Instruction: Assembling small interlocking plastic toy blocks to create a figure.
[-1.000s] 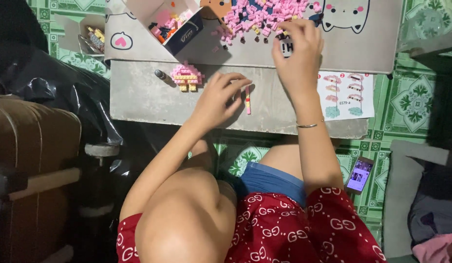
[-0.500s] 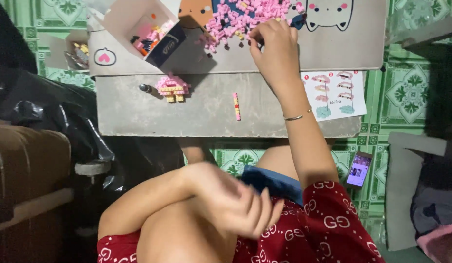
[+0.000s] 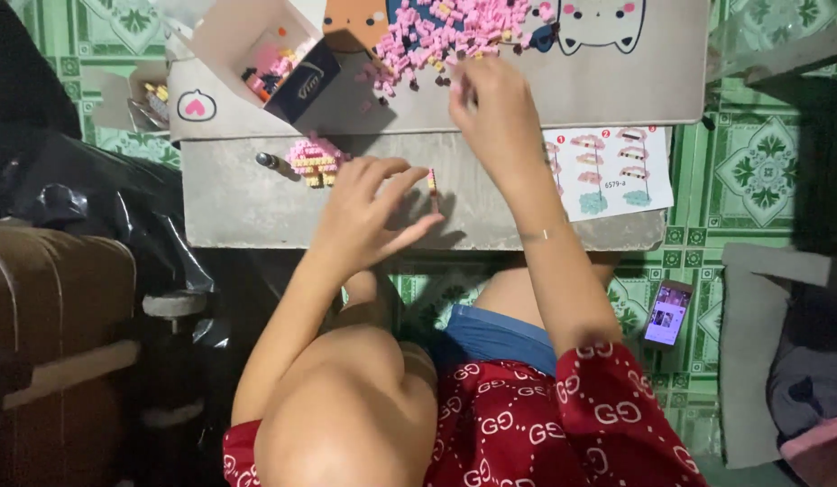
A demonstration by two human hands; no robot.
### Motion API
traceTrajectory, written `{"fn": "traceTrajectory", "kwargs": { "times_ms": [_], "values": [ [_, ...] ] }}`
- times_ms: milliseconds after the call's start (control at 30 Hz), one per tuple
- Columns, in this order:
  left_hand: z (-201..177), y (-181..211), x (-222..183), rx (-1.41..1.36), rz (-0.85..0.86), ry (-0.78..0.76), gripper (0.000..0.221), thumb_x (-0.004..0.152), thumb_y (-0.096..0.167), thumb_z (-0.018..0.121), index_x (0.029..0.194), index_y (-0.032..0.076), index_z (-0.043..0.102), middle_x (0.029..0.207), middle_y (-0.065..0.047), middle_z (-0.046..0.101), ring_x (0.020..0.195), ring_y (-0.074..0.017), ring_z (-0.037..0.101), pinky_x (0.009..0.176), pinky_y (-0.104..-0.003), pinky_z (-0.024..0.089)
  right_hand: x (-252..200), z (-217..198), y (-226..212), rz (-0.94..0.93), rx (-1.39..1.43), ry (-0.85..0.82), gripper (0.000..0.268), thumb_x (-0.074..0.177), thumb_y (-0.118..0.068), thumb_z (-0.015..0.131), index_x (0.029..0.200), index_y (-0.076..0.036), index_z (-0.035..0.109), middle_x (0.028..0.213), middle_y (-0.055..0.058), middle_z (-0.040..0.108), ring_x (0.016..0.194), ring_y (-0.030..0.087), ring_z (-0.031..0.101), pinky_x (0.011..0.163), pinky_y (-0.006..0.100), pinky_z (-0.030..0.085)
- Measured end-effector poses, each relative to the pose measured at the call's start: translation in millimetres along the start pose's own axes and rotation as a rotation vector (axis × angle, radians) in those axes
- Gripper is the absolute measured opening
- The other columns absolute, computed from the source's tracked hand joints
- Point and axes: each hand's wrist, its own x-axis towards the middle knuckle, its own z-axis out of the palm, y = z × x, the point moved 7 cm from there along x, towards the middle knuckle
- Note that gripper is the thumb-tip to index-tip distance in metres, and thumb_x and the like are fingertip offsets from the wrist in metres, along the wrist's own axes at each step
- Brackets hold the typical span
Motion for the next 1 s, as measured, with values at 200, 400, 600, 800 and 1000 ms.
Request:
{"fn": "traceTrajectory", "kwargs": {
  "times_ms": [200, 400, 600, 800, 1000],
  "values": [
    [70, -32, -35, -0.158, -0.267, -0.309, 0.076, 0.069, 0.051, 0.077, 0.127, 0.009, 0.05, 0.107, -0.009, 0.053, 0.089, -0.0259, 0.052, 0.077, -0.04, 0.044, -61, -12, -18, -0.021, 0.043, -0.099, 0.006, 0.084, -0.003, 0.064, 0.089, -0.005, 0.066, 0.078, 0.011, 0.059, 0.076, 0.031, 0.062, 0.071, 0.037, 0.049],
    [68, -33, -37, -0.258, -0.304, -0.296, 0.044, 0.082, 0.034, 0.071, 0.12, 0.016, 0.06, 0.115, -0.002, 0.059, 0.093, -0.0215, 0.049, 0.082, -0.036, 0.04, -82, -15, -14, -0.083, 0.031, -0.31, 0.014, 0.087, -0.004, 0.061, 0.1, -0.003, 0.067, 0.089, 0.013, 0.06, 0.088, 0.03, 0.061, 0.08, 0.035, 0.049],
    [67, -38, -38, -0.35, -0.341, -0.234, 0.036, 0.081, 0.016, 0.063, 0.117, 0.013, 0.062, 0.112, -0.003, 0.061, 0.091, -0.023, 0.05, 0.083, -0.035, 0.041, -79, -14, -7, -0.028, 0.107, -0.33, 0.019, 0.086, -0.005, 0.063, 0.105, -0.002, 0.066, 0.089, 0.015, 0.062, 0.087, 0.03, 0.063, 0.078, 0.036, 0.051],
    [73, -46, -47, -0.252, -0.314, -0.135, 0.012, 0.085, 0.022, 0.067, 0.095, 0.015, 0.067, 0.085, -0.001, 0.056, 0.077, -0.0203, 0.052, 0.074, -0.033, 0.045, -77, -15, -17, -0.035, 0.175, -0.288, 0.013, 0.085, -0.005, 0.067, 0.098, -0.003, 0.069, 0.087, 0.013, 0.063, 0.084, 0.03, 0.063, 0.076, 0.036, 0.051],
    [65, -45, -43, -0.28, -0.341, -0.113, 0.008, 0.086, 0.02, 0.067, 0.092, 0.015, 0.067, 0.083, 0.0, 0.055, 0.076, -0.0187, 0.053, 0.075, -0.031, 0.046, -79, -8, -17, -0.045, 0.227, -0.247, 0.013, 0.086, -0.007, 0.069, 0.098, -0.005, 0.07, 0.089, 0.01, 0.064, 0.087, 0.027, 0.063, 0.077, 0.034, 0.051]
  ]
}}
